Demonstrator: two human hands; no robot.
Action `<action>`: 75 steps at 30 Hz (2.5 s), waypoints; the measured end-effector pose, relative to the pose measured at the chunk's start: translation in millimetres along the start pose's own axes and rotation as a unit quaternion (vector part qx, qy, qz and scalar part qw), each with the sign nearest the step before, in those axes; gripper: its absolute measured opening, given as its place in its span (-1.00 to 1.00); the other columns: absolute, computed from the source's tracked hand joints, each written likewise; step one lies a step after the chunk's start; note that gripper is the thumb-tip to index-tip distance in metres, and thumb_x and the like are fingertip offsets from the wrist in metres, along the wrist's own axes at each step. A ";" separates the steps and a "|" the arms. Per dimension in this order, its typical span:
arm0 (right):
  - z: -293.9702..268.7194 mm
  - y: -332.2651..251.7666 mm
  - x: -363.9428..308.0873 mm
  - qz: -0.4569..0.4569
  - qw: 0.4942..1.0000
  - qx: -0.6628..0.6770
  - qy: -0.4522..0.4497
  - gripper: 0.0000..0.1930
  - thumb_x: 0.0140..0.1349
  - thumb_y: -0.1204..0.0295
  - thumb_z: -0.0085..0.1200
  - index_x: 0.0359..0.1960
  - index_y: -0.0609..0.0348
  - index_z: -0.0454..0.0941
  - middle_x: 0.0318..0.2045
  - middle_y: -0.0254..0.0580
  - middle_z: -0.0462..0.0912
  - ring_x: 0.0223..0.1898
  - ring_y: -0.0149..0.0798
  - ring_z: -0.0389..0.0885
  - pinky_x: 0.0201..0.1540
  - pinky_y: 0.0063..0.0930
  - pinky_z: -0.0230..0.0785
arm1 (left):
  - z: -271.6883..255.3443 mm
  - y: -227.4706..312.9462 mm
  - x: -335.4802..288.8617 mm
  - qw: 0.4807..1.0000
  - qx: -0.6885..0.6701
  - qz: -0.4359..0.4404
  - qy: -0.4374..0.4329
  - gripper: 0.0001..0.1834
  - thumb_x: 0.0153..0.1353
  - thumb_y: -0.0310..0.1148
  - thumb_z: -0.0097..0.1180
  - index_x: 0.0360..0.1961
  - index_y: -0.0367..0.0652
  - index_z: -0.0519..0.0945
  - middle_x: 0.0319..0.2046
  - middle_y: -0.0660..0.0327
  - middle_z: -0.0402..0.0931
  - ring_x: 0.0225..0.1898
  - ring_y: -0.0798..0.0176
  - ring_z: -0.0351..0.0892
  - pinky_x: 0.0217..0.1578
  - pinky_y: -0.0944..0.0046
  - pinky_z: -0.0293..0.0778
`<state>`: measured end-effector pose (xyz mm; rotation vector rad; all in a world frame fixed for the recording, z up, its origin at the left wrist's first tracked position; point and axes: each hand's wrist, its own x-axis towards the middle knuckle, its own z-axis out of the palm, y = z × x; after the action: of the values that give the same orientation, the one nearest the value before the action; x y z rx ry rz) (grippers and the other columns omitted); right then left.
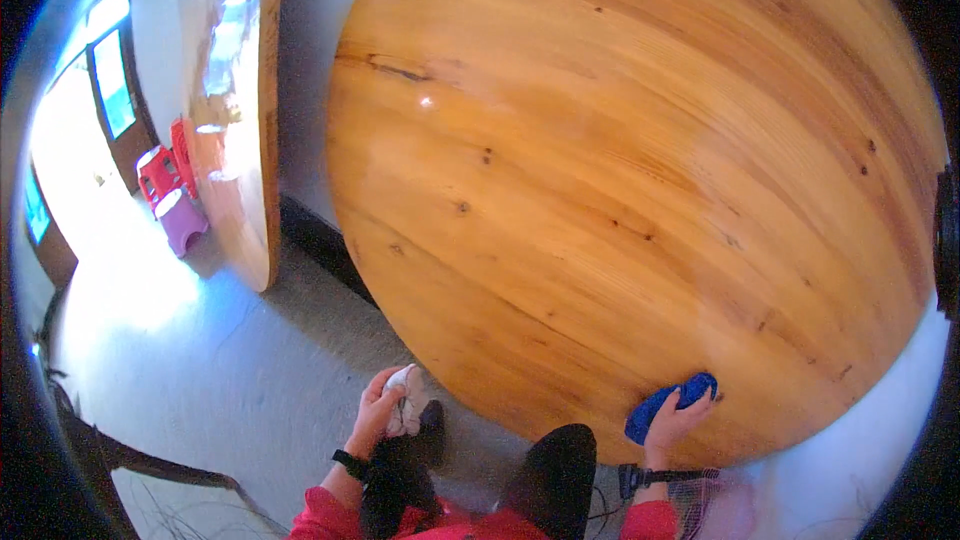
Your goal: Cleaning a large round wooden table with blue and white rags.
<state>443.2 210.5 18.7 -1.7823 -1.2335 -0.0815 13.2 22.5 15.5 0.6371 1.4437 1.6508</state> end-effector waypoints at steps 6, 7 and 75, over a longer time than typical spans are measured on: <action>-7.5 -97.1 20.3 -0.188 0.982 0.006 -0.005 -0.47 0.20 0.40 0.09 0.22 0.24 0.29 0.18 0.26 0.29 0.22 0.21 0.24 0.28 -0.04 0.07 | 1.8 9.5 -6.9 1.000 -0.010 -0.013 -0.014 -0.59 0.23 -0.42 0.05 0.12 -0.21 0.46 -0.09 0.27 0.54 -0.08 0.36 0.51 -0.03 0.34 0.44; -6.2 -111.9 23.4 -0.242 0.970 -0.004 -0.001 -0.48 0.20 0.41 0.09 0.20 0.23 0.32 0.17 0.26 0.30 0.21 0.22 0.24 0.27 -0.02 0.07 | 1.0 12.5 -9.1 1.000 -0.020 -0.011 -0.018 -0.59 0.24 -0.40 0.06 0.13 -0.21 0.45 -0.08 0.27 0.54 -0.08 0.35 0.51 -0.03 0.34 0.44; -126.9 -118.4 200.5 -0.396 0.906 -0.083 0.122 -0.51 0.16 0.49 0.05 0.19 -0.02 0.41 0.21 -0.02 0.34 0.22 0.12 0.27 0.28 -0.09 0.15 | 8.6 -6.6 4.4 0.999 -0.023 0.024 -0.041 -0.61 0.20 -0.45 0.01 0.07 -0.25 0.48 -0.09 0.24 0.54 -0.08 0.34 0.51 -0.04 0.35 0.42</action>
<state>505.2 267.2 270.2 -1.2443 -1.7208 -0.8689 19.6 30.9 10.4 0.7104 1.3385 1.6703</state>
